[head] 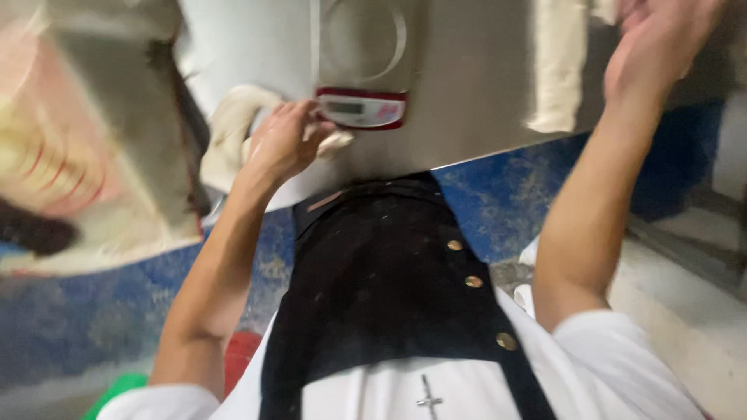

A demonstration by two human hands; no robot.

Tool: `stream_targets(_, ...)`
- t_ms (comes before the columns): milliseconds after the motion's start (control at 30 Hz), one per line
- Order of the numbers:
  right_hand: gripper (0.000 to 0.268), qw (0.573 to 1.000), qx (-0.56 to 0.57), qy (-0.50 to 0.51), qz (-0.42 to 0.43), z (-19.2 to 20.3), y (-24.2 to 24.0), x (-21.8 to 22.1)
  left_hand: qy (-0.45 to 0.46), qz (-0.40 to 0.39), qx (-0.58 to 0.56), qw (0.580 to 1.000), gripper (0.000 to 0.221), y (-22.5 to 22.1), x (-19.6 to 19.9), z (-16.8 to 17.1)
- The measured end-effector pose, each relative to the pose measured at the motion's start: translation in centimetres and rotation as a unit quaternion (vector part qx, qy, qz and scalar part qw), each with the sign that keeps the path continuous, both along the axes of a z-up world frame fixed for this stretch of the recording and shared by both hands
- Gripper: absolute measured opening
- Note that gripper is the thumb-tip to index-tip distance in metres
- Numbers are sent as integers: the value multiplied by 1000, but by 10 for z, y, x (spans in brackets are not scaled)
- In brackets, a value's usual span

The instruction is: The person weighs pieces of dough on a digital scale and places them onto a large strip of dough on the counter.

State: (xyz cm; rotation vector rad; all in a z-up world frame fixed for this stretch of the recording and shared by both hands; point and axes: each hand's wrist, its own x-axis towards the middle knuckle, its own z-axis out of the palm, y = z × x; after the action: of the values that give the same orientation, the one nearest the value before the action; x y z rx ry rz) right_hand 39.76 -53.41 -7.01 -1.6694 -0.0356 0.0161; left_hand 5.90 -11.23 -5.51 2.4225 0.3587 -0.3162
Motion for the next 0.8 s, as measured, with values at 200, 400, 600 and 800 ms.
stream_targets(200, 40, 870, -203, 37, 448, -21, 166, -214, 14, -110, 176, 978, 70, -10, -34, -46)
stream_targets(400, 12, 782, -383, -191, 452, -51, 231, -257, -101, -87, 203, 970, 38, -3, -48, -74)
stream_targets(600, 24, 937, -36, 98, 333, -23, 241, -222, -19, 139, -190, 972, 29, -5, -22, -13)
stream_targets(800, 49, 876, 111, -39, 468, 75, 220, -207, -101, 130, -369, 915, 41, -44, 6, 54)
